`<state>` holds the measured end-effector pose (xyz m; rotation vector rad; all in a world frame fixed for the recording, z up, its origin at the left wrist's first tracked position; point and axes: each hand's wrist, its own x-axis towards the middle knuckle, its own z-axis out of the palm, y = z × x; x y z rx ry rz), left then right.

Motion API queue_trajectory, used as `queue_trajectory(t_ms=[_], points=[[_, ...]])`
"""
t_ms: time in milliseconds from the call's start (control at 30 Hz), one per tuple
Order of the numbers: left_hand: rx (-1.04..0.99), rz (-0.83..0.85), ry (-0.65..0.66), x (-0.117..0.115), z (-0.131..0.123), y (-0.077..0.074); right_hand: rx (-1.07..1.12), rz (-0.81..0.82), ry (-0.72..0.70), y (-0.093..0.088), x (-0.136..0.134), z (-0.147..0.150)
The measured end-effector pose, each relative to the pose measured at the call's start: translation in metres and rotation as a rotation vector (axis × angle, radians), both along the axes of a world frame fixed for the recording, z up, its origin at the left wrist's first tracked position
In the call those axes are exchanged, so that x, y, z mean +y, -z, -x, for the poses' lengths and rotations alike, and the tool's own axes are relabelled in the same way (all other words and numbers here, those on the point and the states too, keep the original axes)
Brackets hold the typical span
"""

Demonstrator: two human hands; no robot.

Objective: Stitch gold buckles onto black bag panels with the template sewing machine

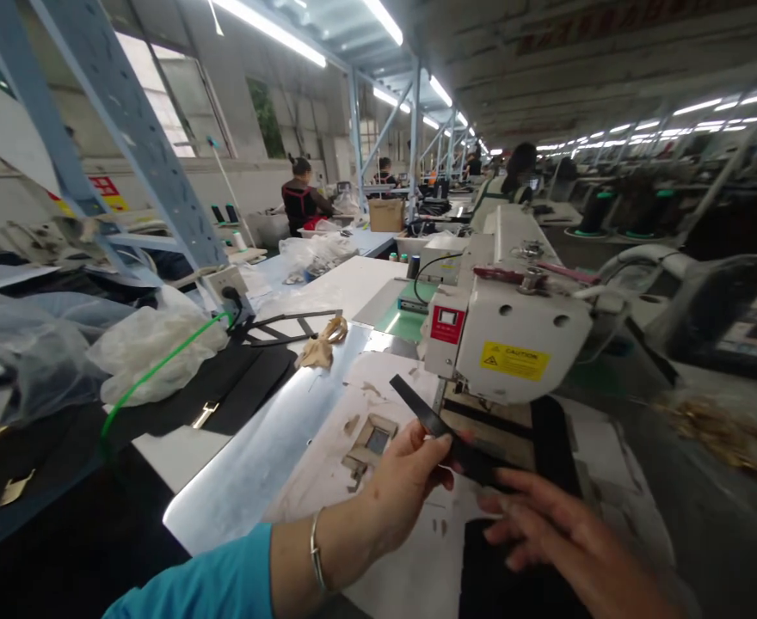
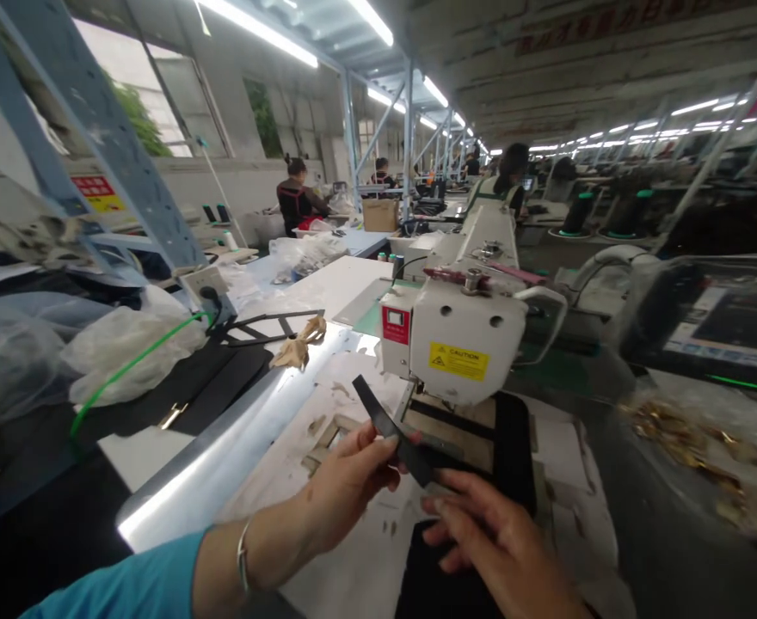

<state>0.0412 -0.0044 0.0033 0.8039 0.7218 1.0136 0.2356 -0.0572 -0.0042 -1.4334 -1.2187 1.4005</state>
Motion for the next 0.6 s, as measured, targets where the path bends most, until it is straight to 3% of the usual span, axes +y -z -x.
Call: queue_trajectory(t_ms=[100, 200, 367, 600], points=[[0.048, -0.03, 0.049, -0.012, -0.021, 0.005, 0.084, 0.023, 0.038, -0.003, 0.003, 0.01], [0.071, -0.048, 0.09, -0.016, -0.039, 0.011, 0.084, 0.041, 0.112, 0.007, 0.001, 0.0], [0.088, -0.042, 0.056, -0.007, -0.056, 0.02, 0.035, 0.117, 0.247, 0.022, -0.007, -0.032], [0.054, -0.003, 0.04, 0.004, -0.064, 0.027, 0.024, 0.183, 0.297, 0.035, -0.01, -0.06]])
